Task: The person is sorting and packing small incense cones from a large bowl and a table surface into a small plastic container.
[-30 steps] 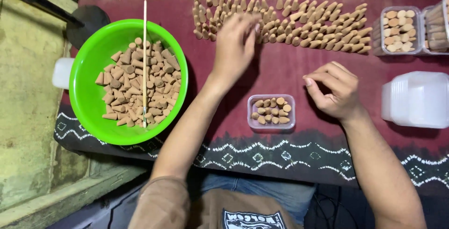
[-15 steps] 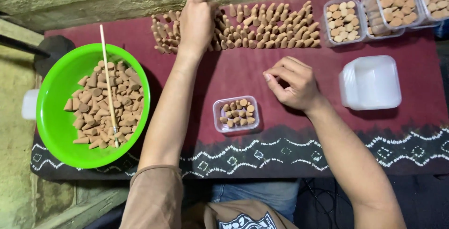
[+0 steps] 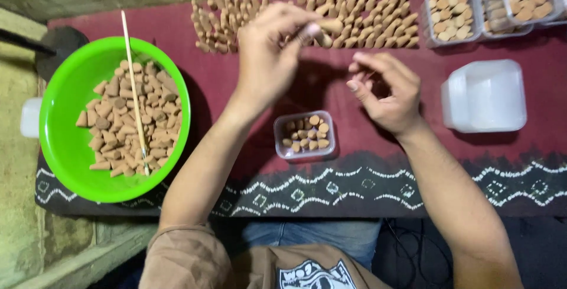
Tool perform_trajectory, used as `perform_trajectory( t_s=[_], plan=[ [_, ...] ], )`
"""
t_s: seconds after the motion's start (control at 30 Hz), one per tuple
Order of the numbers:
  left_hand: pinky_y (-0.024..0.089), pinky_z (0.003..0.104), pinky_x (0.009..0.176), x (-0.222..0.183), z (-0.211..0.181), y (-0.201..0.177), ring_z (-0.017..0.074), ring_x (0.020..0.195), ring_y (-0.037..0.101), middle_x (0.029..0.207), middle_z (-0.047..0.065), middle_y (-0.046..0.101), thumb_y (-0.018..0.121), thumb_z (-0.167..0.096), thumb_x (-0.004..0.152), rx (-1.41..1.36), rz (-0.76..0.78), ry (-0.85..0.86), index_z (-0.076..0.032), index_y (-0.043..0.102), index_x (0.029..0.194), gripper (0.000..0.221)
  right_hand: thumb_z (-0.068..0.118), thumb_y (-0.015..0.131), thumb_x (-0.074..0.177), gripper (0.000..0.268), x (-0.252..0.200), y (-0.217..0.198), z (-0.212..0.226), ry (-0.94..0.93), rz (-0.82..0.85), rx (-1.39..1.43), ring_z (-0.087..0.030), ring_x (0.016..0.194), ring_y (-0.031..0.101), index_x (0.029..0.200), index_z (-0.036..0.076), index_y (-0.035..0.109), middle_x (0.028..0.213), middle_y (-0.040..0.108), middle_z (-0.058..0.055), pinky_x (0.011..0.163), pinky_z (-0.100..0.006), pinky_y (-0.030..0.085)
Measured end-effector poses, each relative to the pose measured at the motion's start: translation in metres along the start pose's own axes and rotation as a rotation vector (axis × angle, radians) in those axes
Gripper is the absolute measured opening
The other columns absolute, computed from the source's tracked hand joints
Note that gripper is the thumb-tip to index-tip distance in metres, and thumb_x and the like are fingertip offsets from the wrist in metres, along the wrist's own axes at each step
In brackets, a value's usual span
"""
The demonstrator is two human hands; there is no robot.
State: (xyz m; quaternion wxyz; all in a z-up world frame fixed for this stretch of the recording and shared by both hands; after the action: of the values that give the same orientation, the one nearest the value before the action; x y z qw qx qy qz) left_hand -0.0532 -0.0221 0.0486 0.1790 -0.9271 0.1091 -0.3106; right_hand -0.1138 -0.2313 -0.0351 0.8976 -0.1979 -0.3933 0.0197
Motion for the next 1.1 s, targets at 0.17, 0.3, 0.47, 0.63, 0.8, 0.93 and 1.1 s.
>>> perform_trajectory(
  t_s=[0.17,0.3,0.47,0.63,0.8,0.93,1.1],
  plan=[
    [0.06,0.029,0.083,-0.048,-0.003,0.011,0.0161,0.09,0.072,0.099,0.003,0.075,0.075,-0.007,0.096,-0.153,0.013,-0.074,-0.012,0.076,0.106,0.012,-0.003,0.077,0.094,0.035,-0.007,0.003,0.002,0.088,-0.014,0.199,-0.035,0.092,0.07,0.122,-0.017,0.061,0.108,0.066,-0.029,0.079,-0.04,0.06],
    [0.06,0.027,0.077,-0.072,0.006,0.013,0.0143,0.083,0.074,0.092,0.001,0.075,0.078,-0.011,0.094,-0.264,-0.063,-0.143,-0.016,0.079,0.104,0.011,-0.015,0.075,0.091,0.023,-0.004,0.01,0.011,0.132,-0.049,0.464,-0.038,0.089,0.073,0.107,-0.023,0.06,0.104,0.063,-0.034,0.075,-0.043,0.063],
    [0.059,0.03,0.081,-0.085,0.009,0.01,0.0181,0.087,0.076,0.092,0.003,0.075,0.077,-0.009,0.094,-0.322,-0.047,-0.117,-0.013,0.079,0.103,0.01,-0.01,0.078,0.091,0.022,-0.007,0.012,0.015,0.074,-0.042,0.369,-0.037,0.086,0.07,0.098,-0.021,0.06,0.099,0.064,-0.036,0.069,-0.041,0.06],
    [0.058,0.035,0.082,-0.089,0.055,0.0,0.0242,0.087,0.076,0.093,0.006,0.075,0.078,-0.006,0.093,-0.259,-0.102,-0.077,-0.011,0.079,0.1,0.009,-0.002,0.08,0.089,0.016,-0.01,0.008,0.022,-0.059,0.062,0.2,-0.04,0.073,0.067,0.089,-0.012,0.068,0.087,0.069,-0.029,0.062,-0.047,0.055],
    [0.058,0.03,0.09,-0.089,0.067,-0.013,0.0146,0.094,0.07,0.099,0.004,0.073,0.072,-0.013,0.097,-0.233,-0.131,-0.231,-0.01,0.074,0.104,0.008,0.001,0.075,0.084,0.011,0.006,0.019,0.046,-0.241,0.393,0.136,-0.027,0.064,0.062,0.084,-0.004,0.066,0.082,0.069,-0.019,0.059,-0.034,0.05],
    [0.07,0.028,0.077,-0.087,0.063,-0.016,0.021,0.081,0.079,0.099,0.01,0.068,0.069,-0.006,0.098,-0.418,-0.147,-0.273,-0.004,0.07,0.104,0.006,-0.001,0.076,0.084,0.011,0.009,0.025,0.049,-0.287,0.468,0.104,-0.028,0.066,0.062,0.08,-0.003,0.066,0.082,0.069,-0.018,0.06,-0.033,0.051],
    [0.065,0.025,0.084,-0.091,0.07,-0.011,0.0153,0.088,0.075,0.1,0.007,0.071,0.072,-0.007,0.097,-0.294,-0.119,-0.29,-0.007,0.073,0.105,0.008,0.007,0.079,0.084,0.009,0.004,0.025,0.044,-0.387,0.558,-0.003,-0.027,0.069,0.061,0.083,0.003,0.071,0.087,0.072,-0.012,0.06,-0.032,0.049]
  ],
)
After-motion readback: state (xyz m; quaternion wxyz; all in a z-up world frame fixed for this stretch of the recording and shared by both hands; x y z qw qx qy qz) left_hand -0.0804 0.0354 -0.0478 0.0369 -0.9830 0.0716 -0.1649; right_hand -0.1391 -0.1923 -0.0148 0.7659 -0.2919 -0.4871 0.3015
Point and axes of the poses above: each hand's wrist, its own x-axis towards the middle knuckle, its own y-axis out of the palm, z = x × y, the point moved 3 cm from there along x, towards the middle knuckle
